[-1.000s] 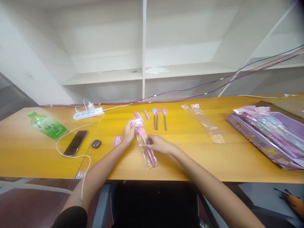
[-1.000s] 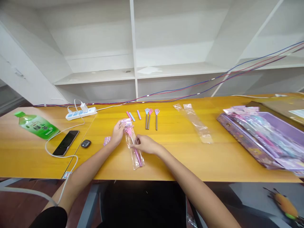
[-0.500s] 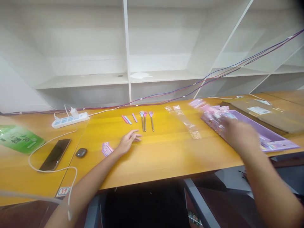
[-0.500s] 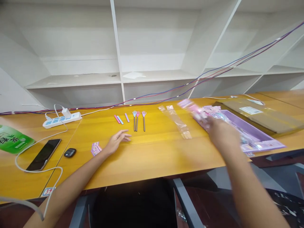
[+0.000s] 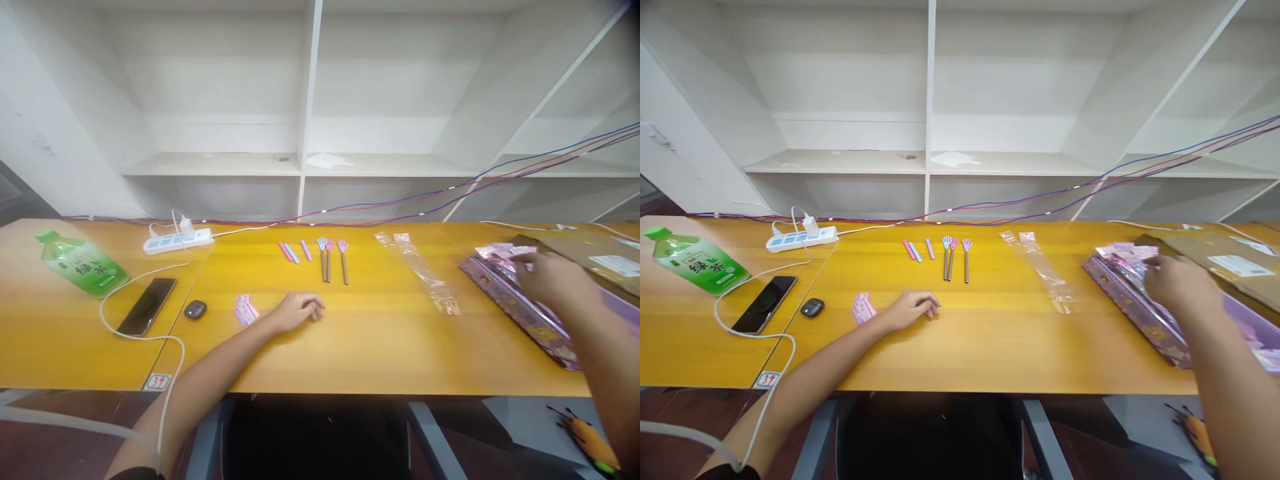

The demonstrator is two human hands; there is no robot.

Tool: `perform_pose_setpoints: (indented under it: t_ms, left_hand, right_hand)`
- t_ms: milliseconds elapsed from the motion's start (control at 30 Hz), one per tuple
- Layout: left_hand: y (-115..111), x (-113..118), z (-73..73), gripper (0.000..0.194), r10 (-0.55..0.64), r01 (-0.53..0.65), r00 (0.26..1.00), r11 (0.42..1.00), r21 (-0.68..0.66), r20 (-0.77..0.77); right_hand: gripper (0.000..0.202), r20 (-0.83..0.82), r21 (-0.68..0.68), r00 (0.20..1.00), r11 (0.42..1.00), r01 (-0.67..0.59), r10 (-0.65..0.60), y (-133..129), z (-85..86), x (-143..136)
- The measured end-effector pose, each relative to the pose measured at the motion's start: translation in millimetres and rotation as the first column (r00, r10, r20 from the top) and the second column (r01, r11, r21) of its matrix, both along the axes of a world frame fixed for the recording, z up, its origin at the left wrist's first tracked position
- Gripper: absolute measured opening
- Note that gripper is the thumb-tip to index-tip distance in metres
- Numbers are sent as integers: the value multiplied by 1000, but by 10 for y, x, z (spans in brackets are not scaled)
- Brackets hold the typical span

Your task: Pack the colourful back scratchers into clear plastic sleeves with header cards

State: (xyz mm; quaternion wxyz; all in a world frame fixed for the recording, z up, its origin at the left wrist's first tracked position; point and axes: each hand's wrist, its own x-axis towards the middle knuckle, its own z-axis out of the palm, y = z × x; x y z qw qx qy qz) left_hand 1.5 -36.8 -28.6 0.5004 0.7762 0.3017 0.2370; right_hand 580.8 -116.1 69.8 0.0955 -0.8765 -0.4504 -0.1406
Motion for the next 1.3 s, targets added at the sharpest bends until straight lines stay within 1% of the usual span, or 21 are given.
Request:
perform_pose_setpoints:
  t_ms: [33,67,100,167,267,333,400,500,567,633,667,733,833,900,933,1000,1067,1100,1200,1300]
  left_hand:
    - [-3,6,-7,25,3,-3,1000,1000,-14,3]
    - [-7,10,-11,24,1,-1,1000,1000,-25,3]
    - [-13,13,-12,23,-1,1,1000,1000,-28,3]
    - [-22,9,-5,22,10,-9,1000,1000,-12,20]
    - [-16,-16,22,21,89,-91,990,996,13,107]
    - [7,-42,39,20,142,-145,977,989,8,159]
    - [40,-69,49,19,171,-174,969,985,2,176]
    - [86,-99,57,18,195,-199,969,980,10,152]
    - [105,-109,61,19,197,-204,974,978,51,113]
    - [115,-117,66,21,200,-207,978,963,173,55]
    - [118,-122,69,21,207,-207,978,945,253,25]
    - [134,-140,75,23,240,-211,970,893,397,-26]
    - [229,-183,114,31,348,-249,934,799,547,-83]
    - [375,-208,182,37,462,-274,874,724,633,-150]
    - [474,-214,229,39,519,-275,831,699,660,-203]
    - [705,-207,330,41,598,-279,736,695,663,-317]
    - [943,-176,412,41,636,-290,673,697,655,-378]
    - [1050,-156,436,41,658,-316,642,695,646,-394]
    - [1287,-110,442,36,678,-349,595,703,620,-433]
    - [1411,-103,393,35,692,-384,554,706,595,-463]
  right_hand:
    - [34,-49,-55,998,998,-29,26,69,32,-256]
    - [35,-91,-92,993,992,-90,82,141,67,-532]
    - [35,-97,-83,983,983,-166,158,216,100,-817]
    - [35,-90,-28,963,966,-257,253,378,147,-1382]
    - [32,-133,17,910,919,-394,393,661,122,-2118]
    - [29,-161,36,871,885,-465,464,869,16,-2510]
    - [30,-227,72,845,873,-482,485,1060,-160,-2832]
    - [35,-346,110,842,909,-403,415,1239,-484,-3193]
    - [36,-333,116,854,916,-385,401,1275,-670,-3344]
    - [35,-261,116,857,896,-429,444,1271,-794,-3422]
    - [35,-225,107,851,880,-462,474,1262,-832,-3437]
    - [33,-186,73,834,854,-516,520,1249,-869,-3439]
    - [33,-185,38,834,851,-523,520,1251,-869,-3430]
    - [36,-188,35,836,854,-519,515,1261,-853,-3449]
    - [37,-190,24,834,852,-523,518,1264,-842,-3467]
    - [37,-202,-15,831,847,-532,519,1264,-820,-3510]
    - [35,-216,-57,833,846,-531,509,1252,-799,-3545]
    - [35,-219,-70,835,845,-530,505,1244,-790,-3557]
    - [36,-217,-89,838,844,-529,502,1216,-763,-3570]
    - [39,-233,-107,836,842,-529,496,1203,-735,-3572]
